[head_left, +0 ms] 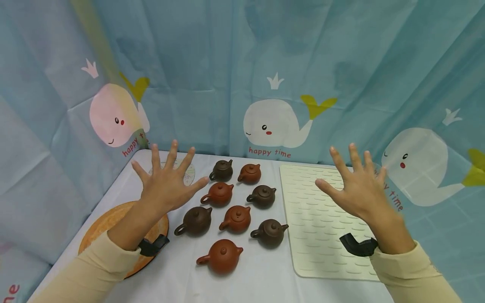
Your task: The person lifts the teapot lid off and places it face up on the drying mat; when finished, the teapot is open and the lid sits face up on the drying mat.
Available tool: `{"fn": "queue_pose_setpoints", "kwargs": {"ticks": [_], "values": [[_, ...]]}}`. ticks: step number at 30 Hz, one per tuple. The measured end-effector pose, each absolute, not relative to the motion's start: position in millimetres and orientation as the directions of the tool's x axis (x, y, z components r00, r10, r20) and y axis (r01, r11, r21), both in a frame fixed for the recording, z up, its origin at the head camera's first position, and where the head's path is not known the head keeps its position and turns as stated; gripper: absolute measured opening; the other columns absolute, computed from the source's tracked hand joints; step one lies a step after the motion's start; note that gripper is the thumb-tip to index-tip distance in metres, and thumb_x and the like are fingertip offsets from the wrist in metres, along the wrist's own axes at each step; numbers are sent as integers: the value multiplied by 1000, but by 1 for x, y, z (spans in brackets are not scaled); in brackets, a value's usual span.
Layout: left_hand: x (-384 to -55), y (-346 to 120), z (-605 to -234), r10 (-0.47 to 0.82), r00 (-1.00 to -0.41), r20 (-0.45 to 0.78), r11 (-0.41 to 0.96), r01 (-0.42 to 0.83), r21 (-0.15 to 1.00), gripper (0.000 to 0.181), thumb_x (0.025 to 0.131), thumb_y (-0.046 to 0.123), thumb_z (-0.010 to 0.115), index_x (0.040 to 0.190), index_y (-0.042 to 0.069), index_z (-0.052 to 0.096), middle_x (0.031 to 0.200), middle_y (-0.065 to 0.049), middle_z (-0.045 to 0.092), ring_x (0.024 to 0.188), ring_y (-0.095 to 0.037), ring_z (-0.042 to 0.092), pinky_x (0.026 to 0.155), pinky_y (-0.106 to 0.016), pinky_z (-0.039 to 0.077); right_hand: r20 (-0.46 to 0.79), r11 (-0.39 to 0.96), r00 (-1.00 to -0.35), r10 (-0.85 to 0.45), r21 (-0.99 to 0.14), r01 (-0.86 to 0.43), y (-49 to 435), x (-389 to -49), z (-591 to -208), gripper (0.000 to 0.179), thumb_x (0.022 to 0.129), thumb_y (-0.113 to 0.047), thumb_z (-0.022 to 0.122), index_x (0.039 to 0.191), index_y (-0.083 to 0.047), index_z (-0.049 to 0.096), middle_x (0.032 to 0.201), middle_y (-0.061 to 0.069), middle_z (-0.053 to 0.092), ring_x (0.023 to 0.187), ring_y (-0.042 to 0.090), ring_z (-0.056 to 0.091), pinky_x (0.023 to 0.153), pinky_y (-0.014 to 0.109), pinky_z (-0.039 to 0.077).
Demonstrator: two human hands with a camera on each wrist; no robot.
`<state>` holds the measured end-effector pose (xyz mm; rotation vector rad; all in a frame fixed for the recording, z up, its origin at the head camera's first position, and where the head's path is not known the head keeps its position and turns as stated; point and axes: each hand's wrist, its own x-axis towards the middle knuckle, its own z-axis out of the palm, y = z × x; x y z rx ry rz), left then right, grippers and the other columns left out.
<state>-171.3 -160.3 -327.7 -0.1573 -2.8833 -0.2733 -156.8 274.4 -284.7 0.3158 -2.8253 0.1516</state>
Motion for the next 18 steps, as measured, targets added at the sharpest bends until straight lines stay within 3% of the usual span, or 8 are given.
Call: {"fn": "queue_pose_setpoints", "kwargs": {"ticks": [9, 18], "values": [[-165, -148, -339, 106, -960, 259, 967, 160, 199, 95, 79, 86, 30, 155, 30, 18, 160, -10, -4, 135, -36, -31, 87, -68, -27, 361, 957, -905, -225, -94, -276, 272, -150, -301, 89, 87, -63, 55, 156, -25, 13, 158, 22, 5, 137, 55, 6, 90, 80, 4], [-159, -132, -356, 143, -954, 263, 954, 204, 220, 96, 79, 87, 29, 155, 29, 20, 161, -9, 3, 139, -39, -21, 89, -69, -24, 421, 910, -870, -258, -197, -366, 272, -146, -322, 87, 87, -54, 63, 156, -24, 18, 158, 18, 8, 137, 53, 8, 97, 76, 5]]}}
